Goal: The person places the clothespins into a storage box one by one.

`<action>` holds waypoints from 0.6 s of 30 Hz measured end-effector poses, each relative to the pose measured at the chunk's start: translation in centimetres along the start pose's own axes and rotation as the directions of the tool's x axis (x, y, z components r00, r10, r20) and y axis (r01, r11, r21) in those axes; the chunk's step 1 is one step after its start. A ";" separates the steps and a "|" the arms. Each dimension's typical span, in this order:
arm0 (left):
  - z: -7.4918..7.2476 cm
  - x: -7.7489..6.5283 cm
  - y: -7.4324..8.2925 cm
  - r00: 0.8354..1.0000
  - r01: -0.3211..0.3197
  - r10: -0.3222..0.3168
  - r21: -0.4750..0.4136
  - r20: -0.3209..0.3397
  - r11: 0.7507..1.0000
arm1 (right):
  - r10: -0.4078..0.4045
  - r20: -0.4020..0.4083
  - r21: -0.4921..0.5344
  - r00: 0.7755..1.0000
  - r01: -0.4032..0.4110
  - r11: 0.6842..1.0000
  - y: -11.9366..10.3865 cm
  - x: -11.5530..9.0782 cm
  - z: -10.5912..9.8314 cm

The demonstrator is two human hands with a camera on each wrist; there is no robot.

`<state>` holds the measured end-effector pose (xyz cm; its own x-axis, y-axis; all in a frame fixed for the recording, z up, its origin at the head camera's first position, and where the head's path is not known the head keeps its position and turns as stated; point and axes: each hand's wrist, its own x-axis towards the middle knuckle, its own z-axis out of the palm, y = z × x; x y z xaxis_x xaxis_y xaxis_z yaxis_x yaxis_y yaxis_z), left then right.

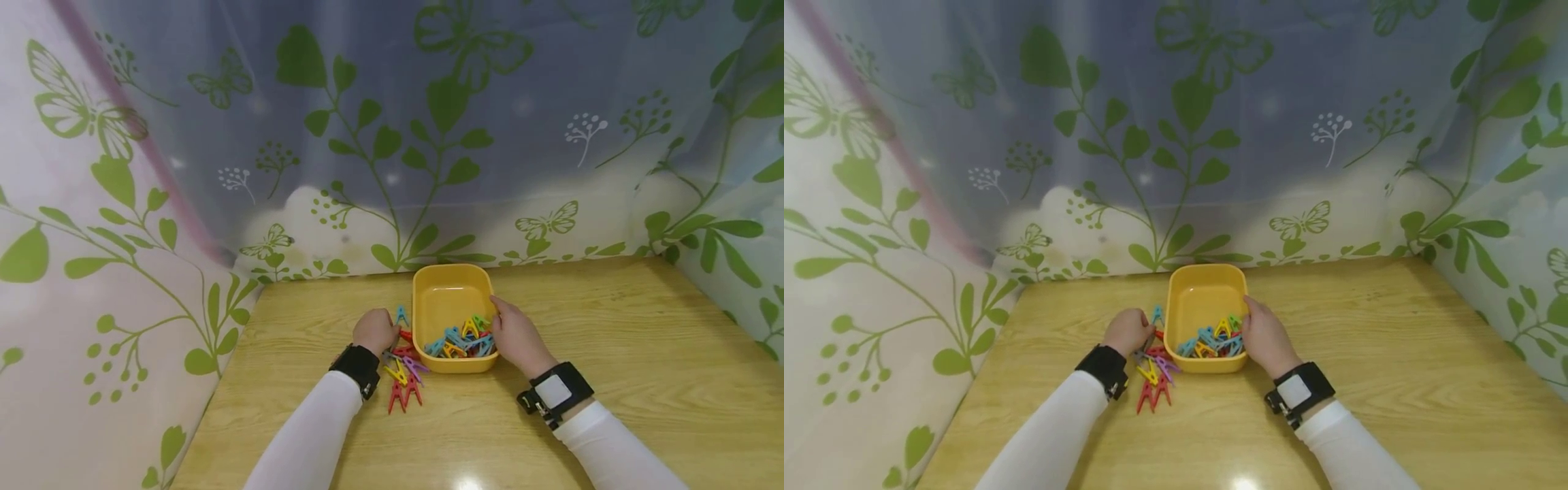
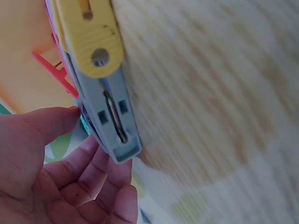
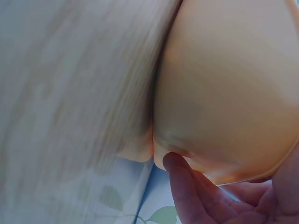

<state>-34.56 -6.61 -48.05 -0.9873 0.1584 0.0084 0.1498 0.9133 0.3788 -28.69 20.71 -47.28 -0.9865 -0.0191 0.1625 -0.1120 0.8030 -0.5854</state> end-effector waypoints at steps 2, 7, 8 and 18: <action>0.0 0.1 0.2 1.000 0.009 -0.009 0.009 -0.001 1.000 | -0.002 -0.001 0.000 1.000 0.002 1.000 0.0 0.0 0.0; 0.1 0.4 0.5 1.000 0.020 -0.020 0.019 -0.010 1.000 | -0.010 -0.012 -0.005 1.000 0.010 1.000 0.0 0.0 0.0; 0.1 0.5 0.6 1.000 0.022 -0.021 0.018 -0.012 1.000 | -0.010 -0.013 -0.005 1.000 0.010 1.000 0.0 0.0 0.0; 0.6 1.0 0.3 0.998 0.036 -0.036 0.003 -0.052 0.999 | -0.002 -0.009 -0.011 1.000 0.002 1.000 0.0 -0.1 0.0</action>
<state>-35.46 -5.92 -48.51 -0.9934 0.1058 0.0432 0.1143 0.9194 0.3764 -28.64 20.73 -47.30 -0.9852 -0.0159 0.1709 -0.1131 0.8093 -0.5764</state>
